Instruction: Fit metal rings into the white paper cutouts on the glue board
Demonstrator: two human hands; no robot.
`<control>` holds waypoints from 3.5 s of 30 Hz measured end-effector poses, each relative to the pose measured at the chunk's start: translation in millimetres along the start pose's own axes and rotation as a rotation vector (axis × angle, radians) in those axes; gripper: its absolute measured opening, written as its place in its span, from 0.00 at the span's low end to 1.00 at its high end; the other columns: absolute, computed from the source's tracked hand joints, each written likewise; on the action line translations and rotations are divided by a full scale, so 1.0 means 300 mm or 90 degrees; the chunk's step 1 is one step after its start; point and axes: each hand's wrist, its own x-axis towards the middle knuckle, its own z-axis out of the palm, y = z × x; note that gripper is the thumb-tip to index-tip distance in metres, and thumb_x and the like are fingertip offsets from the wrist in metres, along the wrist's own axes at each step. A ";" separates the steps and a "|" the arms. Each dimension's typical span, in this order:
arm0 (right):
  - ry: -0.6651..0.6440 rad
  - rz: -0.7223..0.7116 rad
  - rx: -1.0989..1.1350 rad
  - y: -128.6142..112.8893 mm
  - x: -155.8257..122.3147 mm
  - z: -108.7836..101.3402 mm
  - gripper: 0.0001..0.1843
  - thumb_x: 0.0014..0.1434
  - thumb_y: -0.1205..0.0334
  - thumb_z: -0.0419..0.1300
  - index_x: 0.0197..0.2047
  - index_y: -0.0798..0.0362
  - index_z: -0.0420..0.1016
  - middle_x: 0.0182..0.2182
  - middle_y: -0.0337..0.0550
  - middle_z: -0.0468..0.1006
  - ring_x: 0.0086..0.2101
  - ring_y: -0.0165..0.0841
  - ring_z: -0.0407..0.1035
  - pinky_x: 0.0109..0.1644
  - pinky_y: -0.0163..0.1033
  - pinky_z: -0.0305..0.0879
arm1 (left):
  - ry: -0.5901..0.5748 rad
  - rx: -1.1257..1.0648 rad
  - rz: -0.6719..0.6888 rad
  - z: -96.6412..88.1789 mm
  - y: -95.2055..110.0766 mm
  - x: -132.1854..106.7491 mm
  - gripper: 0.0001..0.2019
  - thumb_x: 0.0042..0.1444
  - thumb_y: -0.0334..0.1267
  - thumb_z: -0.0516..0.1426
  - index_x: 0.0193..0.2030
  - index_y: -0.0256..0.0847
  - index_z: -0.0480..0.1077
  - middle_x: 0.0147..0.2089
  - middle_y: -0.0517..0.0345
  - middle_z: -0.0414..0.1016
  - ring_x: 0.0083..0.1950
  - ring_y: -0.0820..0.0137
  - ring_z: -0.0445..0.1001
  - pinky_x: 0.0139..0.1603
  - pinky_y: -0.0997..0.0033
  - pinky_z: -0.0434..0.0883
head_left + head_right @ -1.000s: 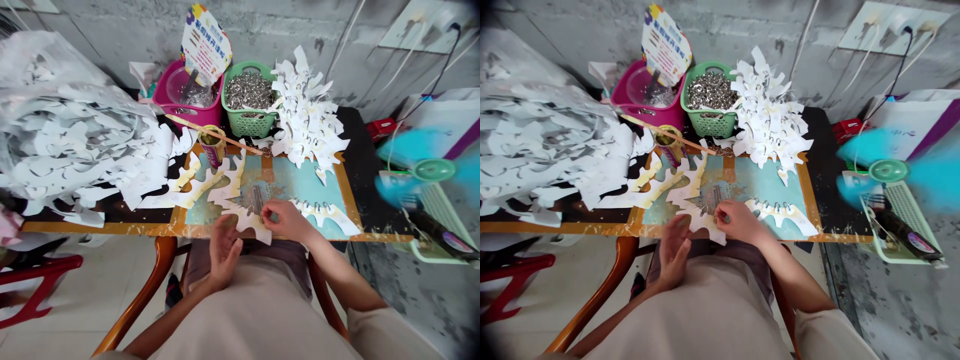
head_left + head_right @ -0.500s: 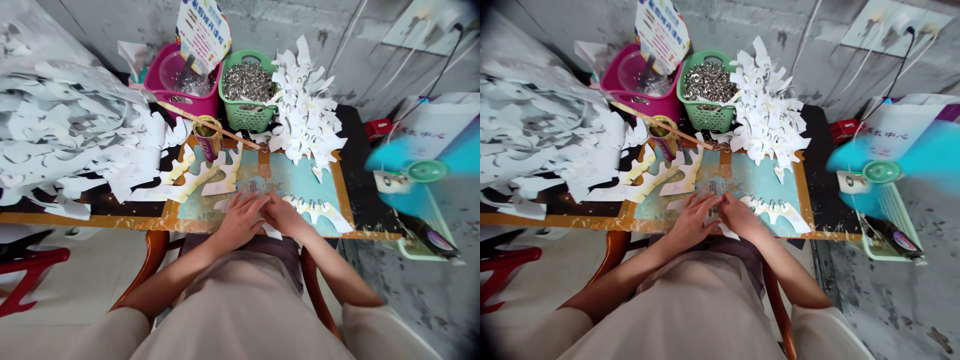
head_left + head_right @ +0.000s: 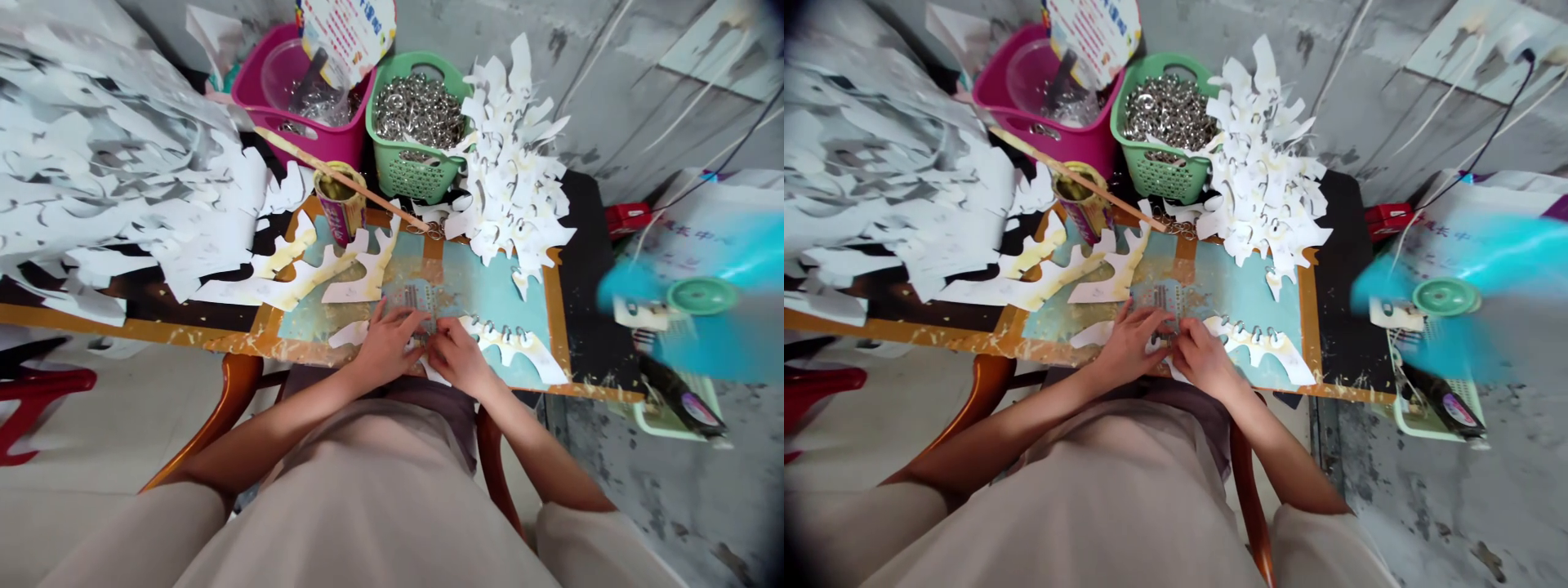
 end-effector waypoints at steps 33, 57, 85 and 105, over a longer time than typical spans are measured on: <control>0.026 -0.122 -0.052 0.038 -0.063 -0.056 0.09 0.64 0.70 0.54 0.44 0.55 0.74 0.39 0.50 0.75 0.39 0.39 0.68 0.43 0.46 0.66 | 0.070 0.170 0.186 0.012 -0.007 -0.053 0.08 0.63 0.34 0.58 0.43 0.51 0.78 0.44 0.61 0.82 0.57 0.58 0.72 0.72 0.37 0.44; 0.034 -0.097 -0.087 0.091 -0.128 -0.115 0.19 0.65 0.69 0.55 0.58 0.48 0.73 0.50 0.49 0.76 0.47 0.42 0.67 0.52 0.50 0.65 | 0.078 0.191 0.235 0.019 -0.016 -0.062 0.11 0.63 0.30 0.57 0.46 0.50 0.76 0.47 0.59 0.81 0.58 0.61 0.71 0.71 0.37 0.49; -0.001 -0.087 -0.016 0.047 -0.092 -0.057 0.42 0.60 0.75 0.50 0.74 0.54 0.40 0.46 0.53 0.78 0.49 0.45 0.69 0.50 0.53 0.72 | -0.005 0.170 0.197 0.004 -0.006 -0.065 0.12 0.61 0.30 0.56 0.47 0.50 0.76 0.50 0.58 0.80 0.57 0.58 0.71 0.71 0.38 0.46; 0.100 -0.004 0.037 -0.005 -0.138 0.002 0.29 0.61 0.72 0.52 0.65 0.53 0.54 0.49 0.54 0.77 0.48 0.46 0.70 0.49 0.52 0.69 | -0.202 0.139 0.169 -0.058 0.013 0.112 0.02 0.58 0.32 0.60 0.36 0.40 0.75 0.63 0.42 0.61 0.68 0.48 0.57 0.67 0.27 0.50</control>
